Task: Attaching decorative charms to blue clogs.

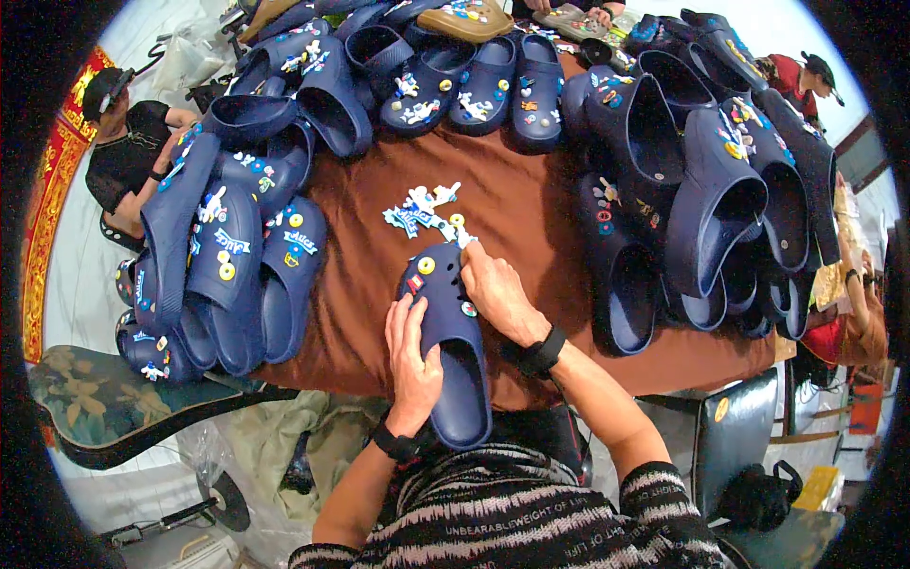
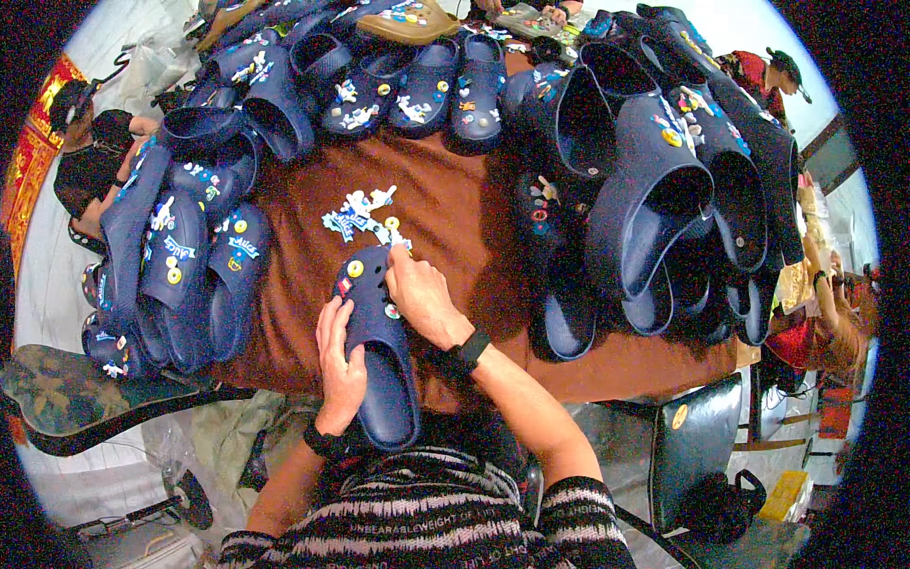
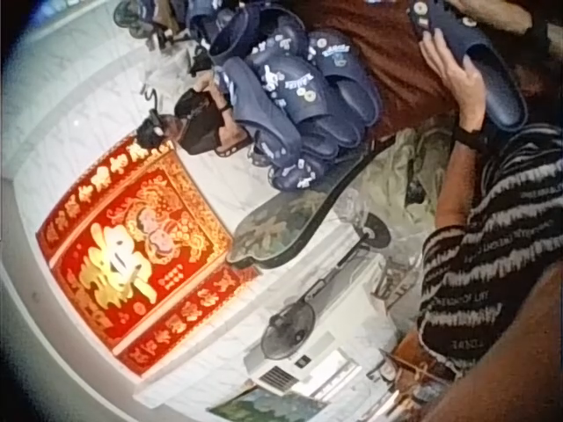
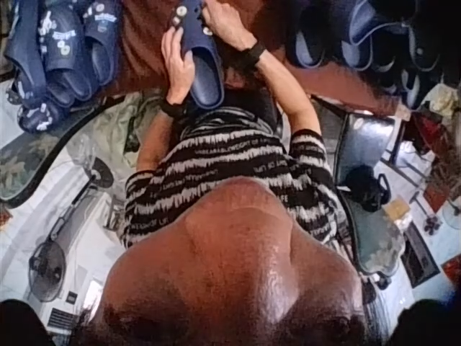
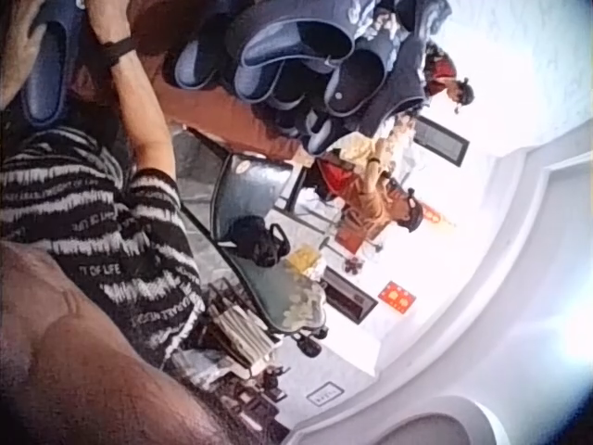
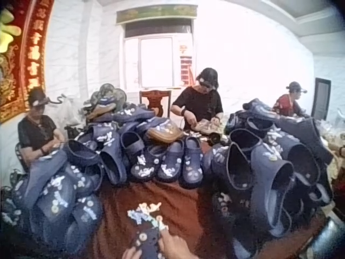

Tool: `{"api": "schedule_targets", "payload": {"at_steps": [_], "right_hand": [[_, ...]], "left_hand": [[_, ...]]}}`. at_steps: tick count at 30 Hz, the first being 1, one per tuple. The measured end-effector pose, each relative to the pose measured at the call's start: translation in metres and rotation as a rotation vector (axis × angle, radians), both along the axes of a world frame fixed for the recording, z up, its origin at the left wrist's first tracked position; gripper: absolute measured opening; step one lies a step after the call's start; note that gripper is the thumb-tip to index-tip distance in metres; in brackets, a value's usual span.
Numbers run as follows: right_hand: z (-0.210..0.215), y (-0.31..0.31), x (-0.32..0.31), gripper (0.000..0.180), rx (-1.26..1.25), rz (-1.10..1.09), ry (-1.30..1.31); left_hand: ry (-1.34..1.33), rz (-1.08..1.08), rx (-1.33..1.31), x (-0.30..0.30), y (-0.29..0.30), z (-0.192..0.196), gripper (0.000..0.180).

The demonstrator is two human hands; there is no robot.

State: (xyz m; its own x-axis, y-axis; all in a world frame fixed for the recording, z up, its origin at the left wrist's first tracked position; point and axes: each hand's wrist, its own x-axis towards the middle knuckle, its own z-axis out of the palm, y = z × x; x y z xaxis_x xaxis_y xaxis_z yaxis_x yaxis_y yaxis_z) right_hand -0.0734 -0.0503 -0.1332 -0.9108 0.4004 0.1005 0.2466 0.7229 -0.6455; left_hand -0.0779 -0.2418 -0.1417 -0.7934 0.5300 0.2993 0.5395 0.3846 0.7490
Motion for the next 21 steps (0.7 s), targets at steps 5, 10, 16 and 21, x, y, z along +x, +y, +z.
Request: {"api": "schedule_targets", "payload": {"at_steps": [5, 10, 16, 21], "right_hand": [[-0.003, 0.007, -0.004, 0.014, -0.178, -0.029, 0.198], [0.012, 0.028, -0.031, 0.018, -0.163, -0.056, 0.294], [0.01, 0.023, -0.012, 0.027, 0.081, 0.032, 0.183], [0.015, -0.005, 0.028, 0.039, 0.134, 0.08, 0.052]], "left_hand": [[-0.021, 0.027, 0.004, 0.002, 0.0, 0.004, 0.071], [-0.013, 0.006, -0.005, 0.001, -0.001, 0.002, 0.07], [-0.019, 0.006, 0.008, 0.001, 0.0, 0.003, 0.071], [-0.015, 0.007, 0.019, 0.0, -0.001, 0.001, 0.069]]}}
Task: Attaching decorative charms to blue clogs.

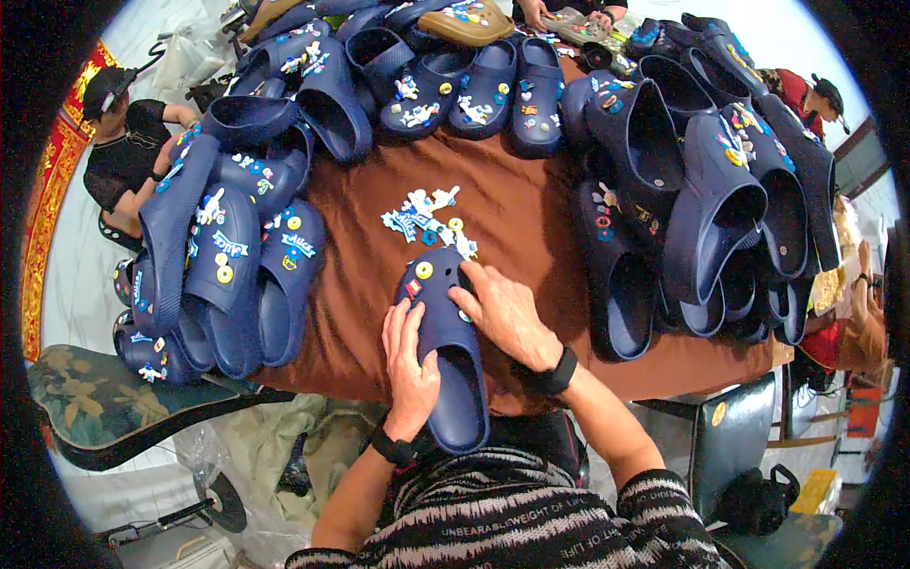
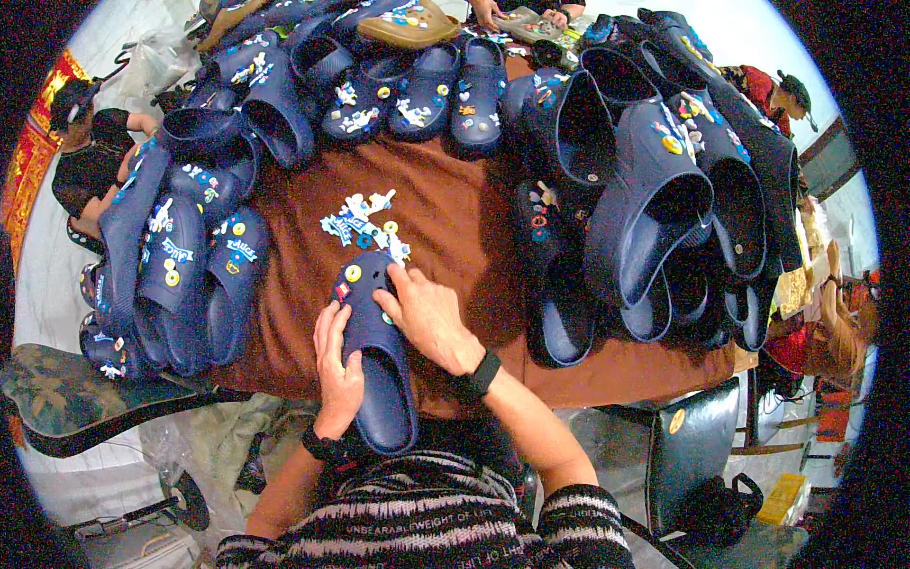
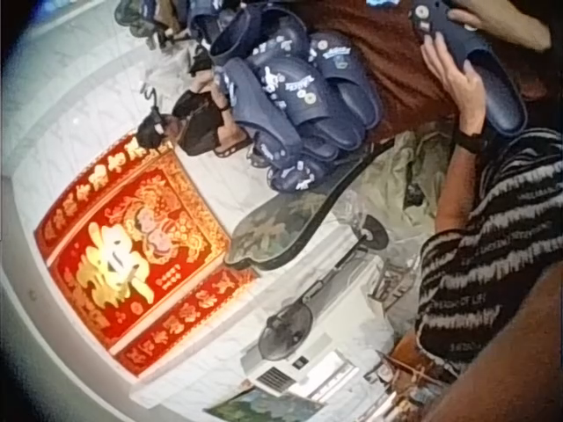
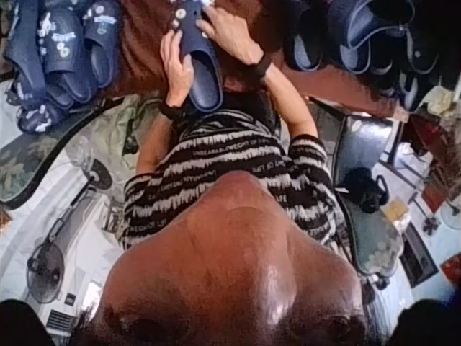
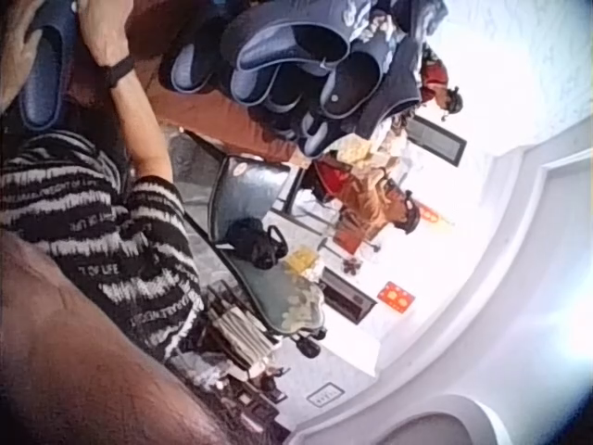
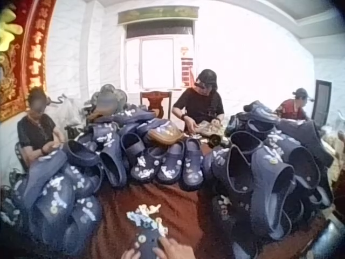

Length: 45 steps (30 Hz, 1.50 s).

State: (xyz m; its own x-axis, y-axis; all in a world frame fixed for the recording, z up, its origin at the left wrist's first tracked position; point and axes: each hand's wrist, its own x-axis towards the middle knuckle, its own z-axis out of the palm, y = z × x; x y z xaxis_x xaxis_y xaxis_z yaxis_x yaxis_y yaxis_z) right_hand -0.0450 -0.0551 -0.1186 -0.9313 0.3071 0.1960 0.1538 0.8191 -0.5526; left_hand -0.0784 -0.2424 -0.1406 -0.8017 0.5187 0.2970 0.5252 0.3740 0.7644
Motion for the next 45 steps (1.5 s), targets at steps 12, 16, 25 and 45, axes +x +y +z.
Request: {"api": "schedule_targets", "payload": {"at_steps": [12, 16, 25, 45], "right_hand": [[0.023, -0.014, 0.012, 0.047, -0.268, -0.022, -0.133], [0.015, -0.017, 0.008, 0.037, -0.242, -0.061, -0.112], [0.002, -0.021, 0.014, 0.018, -0.32, -0.06, -0.01], [-0.005, -0.02, 0.013, 0.01, -0.452, -0.094, 0.205]], "left_hand": [[0.007, 0.008, -0.011, 0.0, 0.0, 0.001, 0.067], [0.009, 0.006, -0.006, 0.0, 0.001, 0.0, 0.068], [0.001, 0.006, 0.004, 0.001, 0.001, 0.002, 0.067], [0.003, -0.007, -0.004, -0.001, 0.001, -0.002, 0.067]]}}
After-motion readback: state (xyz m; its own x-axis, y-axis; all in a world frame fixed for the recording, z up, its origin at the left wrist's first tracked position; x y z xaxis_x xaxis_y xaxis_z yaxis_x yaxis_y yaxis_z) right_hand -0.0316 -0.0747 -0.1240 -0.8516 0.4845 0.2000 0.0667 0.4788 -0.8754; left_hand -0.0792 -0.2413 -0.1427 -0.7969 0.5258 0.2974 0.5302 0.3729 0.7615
